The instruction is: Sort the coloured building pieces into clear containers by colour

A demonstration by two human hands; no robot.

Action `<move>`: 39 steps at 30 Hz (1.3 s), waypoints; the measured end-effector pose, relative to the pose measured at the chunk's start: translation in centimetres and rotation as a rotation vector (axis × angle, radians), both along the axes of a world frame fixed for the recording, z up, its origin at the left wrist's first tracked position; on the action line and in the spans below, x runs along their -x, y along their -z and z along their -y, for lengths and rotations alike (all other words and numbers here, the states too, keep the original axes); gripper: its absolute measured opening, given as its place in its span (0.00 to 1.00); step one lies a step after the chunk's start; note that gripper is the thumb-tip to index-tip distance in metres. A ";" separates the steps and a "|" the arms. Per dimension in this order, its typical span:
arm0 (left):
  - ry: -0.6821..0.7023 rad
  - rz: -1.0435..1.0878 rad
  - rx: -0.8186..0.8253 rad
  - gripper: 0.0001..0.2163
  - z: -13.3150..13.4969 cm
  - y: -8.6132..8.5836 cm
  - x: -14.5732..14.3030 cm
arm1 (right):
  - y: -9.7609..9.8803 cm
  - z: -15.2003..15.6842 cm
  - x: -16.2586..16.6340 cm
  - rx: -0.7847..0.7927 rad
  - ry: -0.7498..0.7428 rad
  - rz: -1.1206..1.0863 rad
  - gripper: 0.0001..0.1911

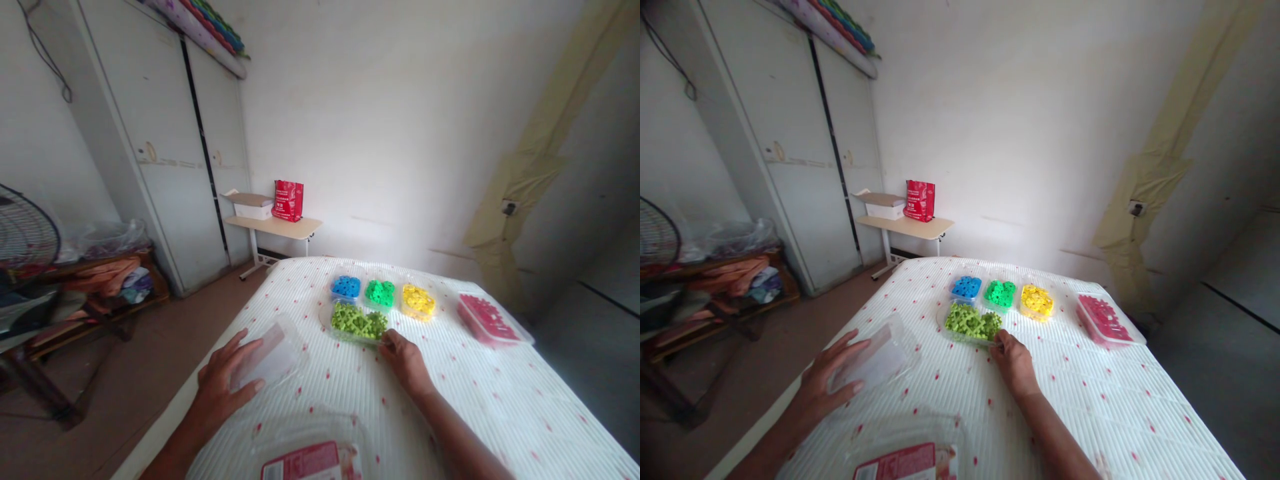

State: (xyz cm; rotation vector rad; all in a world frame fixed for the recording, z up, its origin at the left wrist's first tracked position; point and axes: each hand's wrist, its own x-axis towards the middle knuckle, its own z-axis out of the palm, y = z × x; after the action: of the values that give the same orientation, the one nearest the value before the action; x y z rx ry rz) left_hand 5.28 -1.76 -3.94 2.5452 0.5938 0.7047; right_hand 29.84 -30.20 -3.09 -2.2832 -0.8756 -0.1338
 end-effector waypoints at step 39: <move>0.658 0.044 -0.200 0.35 17.7 -6.1 -11.2 | -4.9 9.5 6.6 -0.773 0.088 -0.678 0.23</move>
State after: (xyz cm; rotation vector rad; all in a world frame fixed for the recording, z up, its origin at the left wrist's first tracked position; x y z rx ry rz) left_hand 16.44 -19.50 2.21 2.6529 -0.3470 0.5890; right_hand 23.24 -39.75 1.80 -1.4736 -0.2788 0.2231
